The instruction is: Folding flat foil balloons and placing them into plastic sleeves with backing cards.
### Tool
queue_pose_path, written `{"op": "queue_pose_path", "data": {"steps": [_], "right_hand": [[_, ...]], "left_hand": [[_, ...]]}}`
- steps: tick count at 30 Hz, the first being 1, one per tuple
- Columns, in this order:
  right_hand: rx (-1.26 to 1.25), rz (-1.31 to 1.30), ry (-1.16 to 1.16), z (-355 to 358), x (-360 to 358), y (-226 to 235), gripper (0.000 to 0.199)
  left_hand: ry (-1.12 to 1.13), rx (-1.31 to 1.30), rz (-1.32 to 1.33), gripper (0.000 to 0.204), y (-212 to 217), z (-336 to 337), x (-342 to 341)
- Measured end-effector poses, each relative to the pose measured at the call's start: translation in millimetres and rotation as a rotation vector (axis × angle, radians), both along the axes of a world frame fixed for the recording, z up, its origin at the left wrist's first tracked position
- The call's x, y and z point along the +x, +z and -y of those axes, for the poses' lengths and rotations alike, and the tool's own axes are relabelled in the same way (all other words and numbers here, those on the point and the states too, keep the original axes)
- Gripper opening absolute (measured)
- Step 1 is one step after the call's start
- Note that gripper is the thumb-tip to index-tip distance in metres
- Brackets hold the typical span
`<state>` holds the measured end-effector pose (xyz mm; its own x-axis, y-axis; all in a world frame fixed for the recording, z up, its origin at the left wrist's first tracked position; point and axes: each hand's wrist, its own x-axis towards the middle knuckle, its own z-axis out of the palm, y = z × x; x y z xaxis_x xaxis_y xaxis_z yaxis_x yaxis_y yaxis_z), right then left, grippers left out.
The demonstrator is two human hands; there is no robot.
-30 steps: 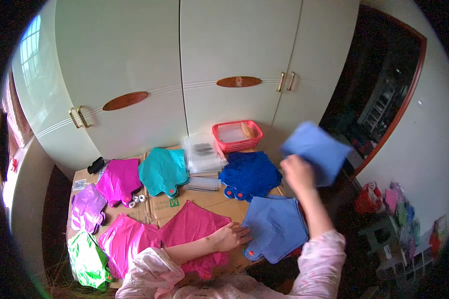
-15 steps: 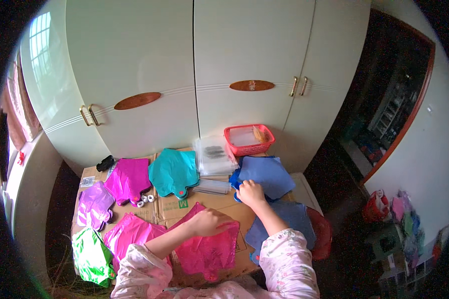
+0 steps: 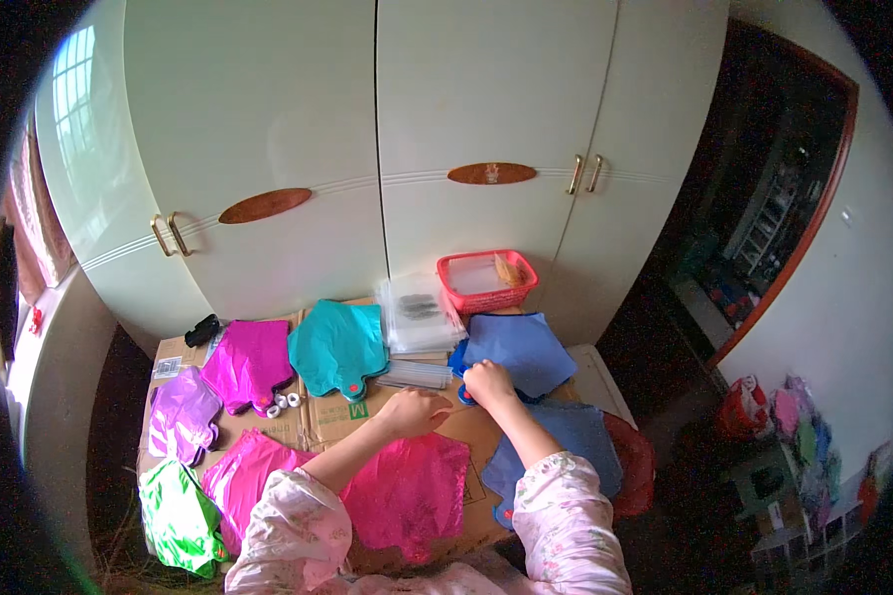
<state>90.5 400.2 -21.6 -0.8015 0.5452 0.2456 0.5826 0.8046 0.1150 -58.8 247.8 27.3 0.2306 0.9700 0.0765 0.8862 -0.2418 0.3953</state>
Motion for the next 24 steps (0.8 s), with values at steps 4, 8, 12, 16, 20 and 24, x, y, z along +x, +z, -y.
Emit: {"op": "queue_pose_path", "data": {"steps": [4,8,12,16,20,24], "right_hand": [[-0.03,-0.128,-0.036,-9,4,-7,0.014],[-0.25,-0.304,-0.135,-3,2,4,0.015],[-0.348,-0.438,-0.182,-7,6,4,0.016],[-0.469,-0.59,-0.235,-16,12,-7,0.019],[-0.619,-0.626,-0.283,-26,14,-12,0.02],[-0.713,-0.701,-0.336,-34,18,-19,0.019]], "left_hand": [[0.02,0.06,-0.022,0.025,0,-1,1],[0.051,0.121,-0.077,0.023,-14,-7,-3],[0.076,0.122,-0.119,0.025,-21,-22,3],[0.125,0.216,-0.136,0.036,-36,-40,11],[0.128,0.431,-0.19,0.044,-54,-64,18],[0.083,0.261,-0.226,0.046,-52,-78,29]]}}
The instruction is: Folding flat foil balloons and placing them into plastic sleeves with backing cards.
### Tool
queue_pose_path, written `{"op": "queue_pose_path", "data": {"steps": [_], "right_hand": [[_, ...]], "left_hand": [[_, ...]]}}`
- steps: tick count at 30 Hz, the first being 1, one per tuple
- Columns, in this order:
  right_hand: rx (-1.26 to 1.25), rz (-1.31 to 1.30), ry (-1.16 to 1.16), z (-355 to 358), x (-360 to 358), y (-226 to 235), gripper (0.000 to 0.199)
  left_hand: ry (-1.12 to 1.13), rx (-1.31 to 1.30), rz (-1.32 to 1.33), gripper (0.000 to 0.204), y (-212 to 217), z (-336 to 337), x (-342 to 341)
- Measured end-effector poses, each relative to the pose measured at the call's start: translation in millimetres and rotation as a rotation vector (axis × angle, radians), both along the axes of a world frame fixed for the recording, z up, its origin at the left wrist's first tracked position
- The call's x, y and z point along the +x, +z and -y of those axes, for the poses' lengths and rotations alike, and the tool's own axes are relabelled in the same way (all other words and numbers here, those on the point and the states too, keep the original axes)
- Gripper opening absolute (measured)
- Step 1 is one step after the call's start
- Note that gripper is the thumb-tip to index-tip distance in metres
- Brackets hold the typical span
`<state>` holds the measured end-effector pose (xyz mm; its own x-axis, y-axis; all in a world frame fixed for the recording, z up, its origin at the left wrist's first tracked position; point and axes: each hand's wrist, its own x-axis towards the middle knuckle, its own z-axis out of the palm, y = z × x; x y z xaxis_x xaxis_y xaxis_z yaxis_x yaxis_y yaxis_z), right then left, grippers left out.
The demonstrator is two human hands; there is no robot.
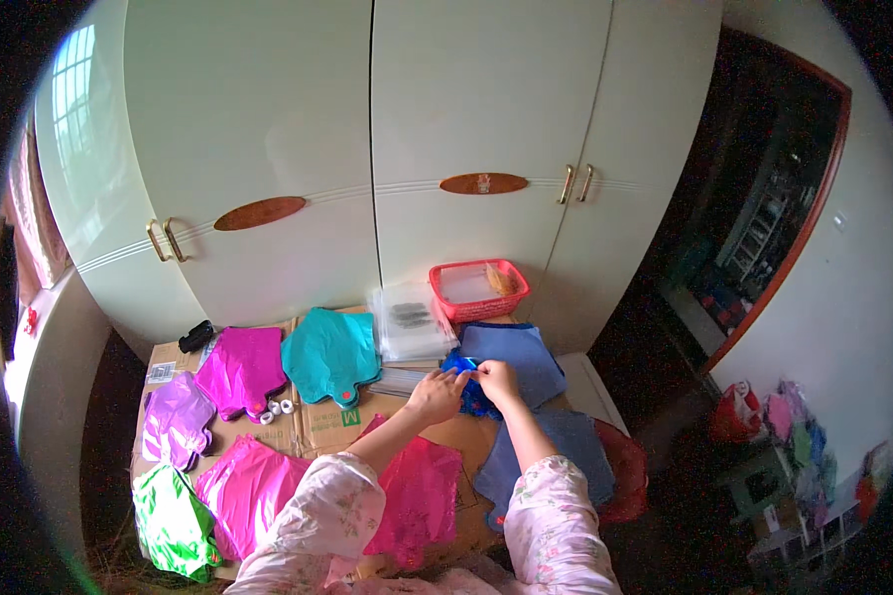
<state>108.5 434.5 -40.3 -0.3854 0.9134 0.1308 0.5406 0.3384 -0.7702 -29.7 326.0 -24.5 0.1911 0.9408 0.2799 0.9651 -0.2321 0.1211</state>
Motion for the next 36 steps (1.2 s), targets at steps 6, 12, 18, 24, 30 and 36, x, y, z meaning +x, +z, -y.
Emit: {"op": "queue_pose_path", "data": {"steps": [6,12,18,24,30,36], "right_hand": [[-0.194,-0.261,-0.055,-23,15,-1,0.013],[0.13,-0.424,-0.466,-110,105,5,0.03],[0.736,-0.146,-0.484,-108,146,160,0.009],[1.04,0.087,0.014,-28,18,259,0.022],[1.364,-0.006,0.553,32,-149,193,0.006],[1.223,0.276,0.88,93,-241,40,0.004]], "left_hand": [[-0.115,-0.128,-0.135,0.037,3,0,-1],[-0.122,-0.04,-0.13,0.034,-6,-3,9],[-0.088,-0.13,-0.112,0.027,6,2,12],[-0.085,0.007,-0.12,0.032,-1,24,-10],[-0.009,-0.063,0.072,0.027,62,125,-82],[0.119,0.164,0.201,0.014,64,225,-183]]}}
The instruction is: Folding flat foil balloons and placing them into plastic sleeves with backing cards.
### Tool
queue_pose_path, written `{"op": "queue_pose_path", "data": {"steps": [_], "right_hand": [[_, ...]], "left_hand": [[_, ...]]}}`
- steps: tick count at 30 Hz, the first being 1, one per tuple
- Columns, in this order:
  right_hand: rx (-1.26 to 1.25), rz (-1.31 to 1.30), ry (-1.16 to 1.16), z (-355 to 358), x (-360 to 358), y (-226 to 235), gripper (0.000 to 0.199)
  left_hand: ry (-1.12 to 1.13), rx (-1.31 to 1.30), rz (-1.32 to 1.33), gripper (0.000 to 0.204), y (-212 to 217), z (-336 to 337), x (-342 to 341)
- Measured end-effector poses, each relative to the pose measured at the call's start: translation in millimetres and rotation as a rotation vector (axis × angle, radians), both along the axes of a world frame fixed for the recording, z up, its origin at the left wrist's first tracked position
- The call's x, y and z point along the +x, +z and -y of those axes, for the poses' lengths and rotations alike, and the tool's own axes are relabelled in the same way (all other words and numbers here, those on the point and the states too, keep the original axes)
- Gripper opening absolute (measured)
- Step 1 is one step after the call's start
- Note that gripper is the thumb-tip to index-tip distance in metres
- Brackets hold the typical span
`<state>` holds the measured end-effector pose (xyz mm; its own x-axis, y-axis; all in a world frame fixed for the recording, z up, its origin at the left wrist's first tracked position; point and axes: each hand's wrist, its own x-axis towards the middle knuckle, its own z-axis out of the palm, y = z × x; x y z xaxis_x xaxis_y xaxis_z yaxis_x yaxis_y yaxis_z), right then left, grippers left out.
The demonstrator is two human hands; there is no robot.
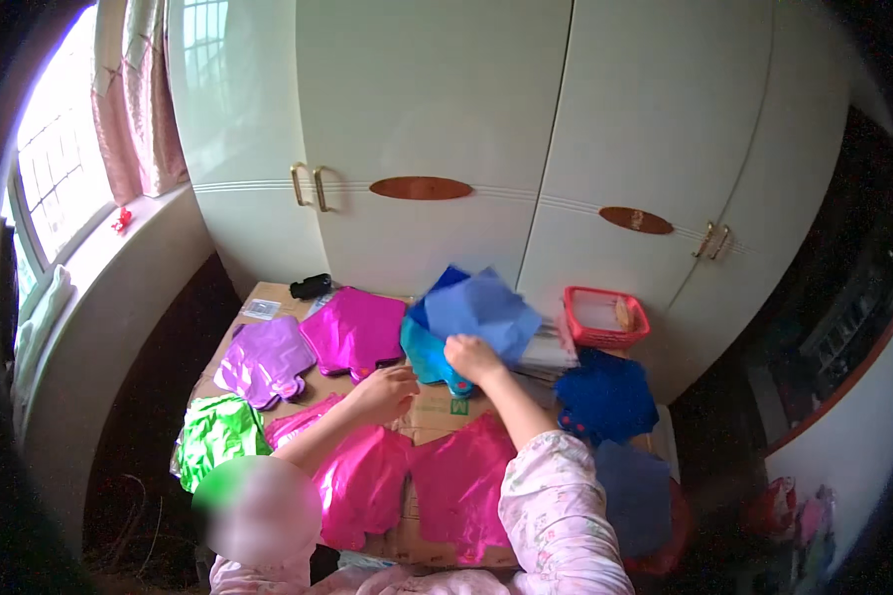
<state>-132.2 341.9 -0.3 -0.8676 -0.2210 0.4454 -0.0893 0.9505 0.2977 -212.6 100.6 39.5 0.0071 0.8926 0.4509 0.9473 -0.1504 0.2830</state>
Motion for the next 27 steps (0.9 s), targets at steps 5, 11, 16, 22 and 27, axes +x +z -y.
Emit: {"op": "queue_pose_path", "data": {"steps": [5,11,16,22,27], "right_hand": [[-0.279,0.156,-0.002,52,0,-9,0.015],[-0.415,0.189,0.027,42,1,-21,0.016],[-0.787,-0.013,-0.112,40,-5,-36,0.018],[-1.03,0.019,-0.395,37,-3,-30,0.019],[-1.096,-0.016,-0.411,32,-5,-33,0.026]], "left_hand": [[0.107,-0.097,0.06,0.013,1,42,-35],[0.126,-0.071,0.087,0.018,-34,18,-39],[0.268,-0.16,0.016,0.026,-52,-6,-31],[0.364,-0.083,0.033,0.047,-55,-27,-27],[0.271,-0.106,0.115,0.052,-61,-41,-30]]}}
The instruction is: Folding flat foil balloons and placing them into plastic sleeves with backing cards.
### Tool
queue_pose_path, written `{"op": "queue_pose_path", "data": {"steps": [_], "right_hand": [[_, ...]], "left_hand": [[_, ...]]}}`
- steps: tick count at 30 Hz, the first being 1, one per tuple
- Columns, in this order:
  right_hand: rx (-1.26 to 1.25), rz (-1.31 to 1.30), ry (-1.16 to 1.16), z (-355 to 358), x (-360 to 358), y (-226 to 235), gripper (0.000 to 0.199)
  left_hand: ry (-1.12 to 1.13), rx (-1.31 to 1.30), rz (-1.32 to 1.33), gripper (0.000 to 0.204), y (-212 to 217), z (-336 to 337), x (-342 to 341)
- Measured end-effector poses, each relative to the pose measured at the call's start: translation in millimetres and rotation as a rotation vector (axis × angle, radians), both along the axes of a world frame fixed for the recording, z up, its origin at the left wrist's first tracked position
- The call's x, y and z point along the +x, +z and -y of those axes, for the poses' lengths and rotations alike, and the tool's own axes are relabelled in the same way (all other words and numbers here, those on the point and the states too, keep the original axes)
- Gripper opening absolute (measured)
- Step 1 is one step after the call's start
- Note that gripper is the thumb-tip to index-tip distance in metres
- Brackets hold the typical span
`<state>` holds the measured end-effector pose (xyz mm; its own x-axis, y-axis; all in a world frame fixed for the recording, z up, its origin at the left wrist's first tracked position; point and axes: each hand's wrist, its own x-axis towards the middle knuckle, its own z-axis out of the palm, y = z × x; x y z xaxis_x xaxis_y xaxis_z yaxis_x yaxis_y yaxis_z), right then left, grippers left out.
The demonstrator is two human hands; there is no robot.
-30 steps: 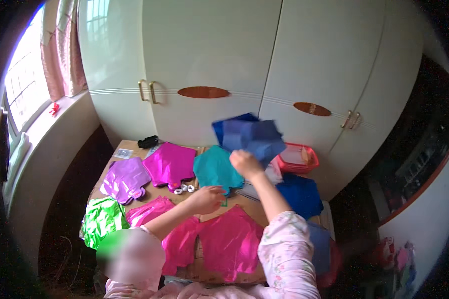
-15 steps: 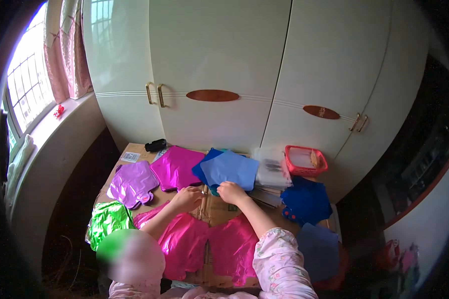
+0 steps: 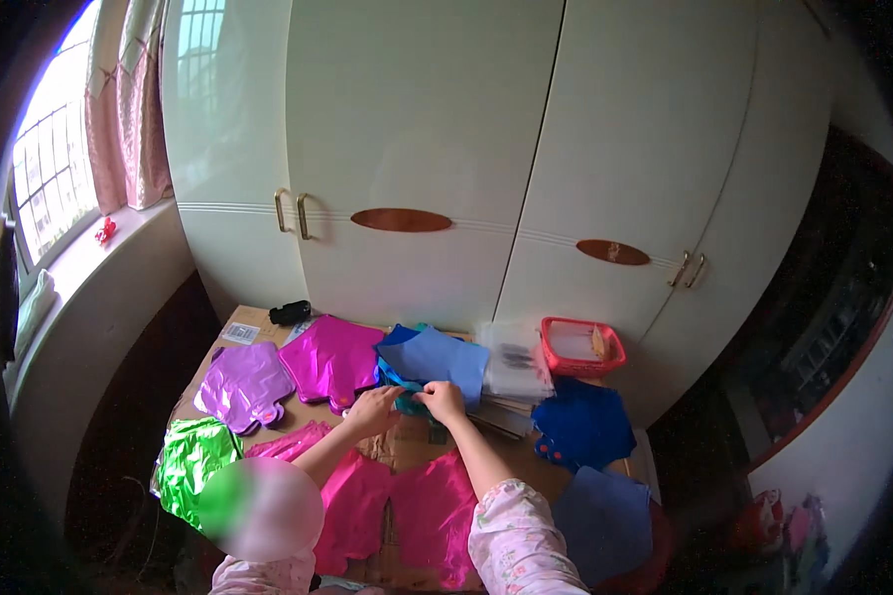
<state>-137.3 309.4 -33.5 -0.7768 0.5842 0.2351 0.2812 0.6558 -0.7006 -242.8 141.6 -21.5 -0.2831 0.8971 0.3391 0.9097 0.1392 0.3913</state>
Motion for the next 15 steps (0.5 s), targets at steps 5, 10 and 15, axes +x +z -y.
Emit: {"op": "queue_pose_path", "data": {"steps": [5,10,15], "right_hand": [[-0.134,0.002,-0.007,-9,4,-3,0.031],[-0.385,-0.12,-0.079,-35,-13,-9,0.021],[-0.446,-0.236,-0.456,-155,11,22,0.005]], "left_hand": [[0.036,-0.136,-0.127,0.037,2,-8,5],[-0.094,-0.119,-0.373,0.024,-25,-11,-6],[-0.098,-0.104,-0.342,0.026,-31,-22,1]]}}
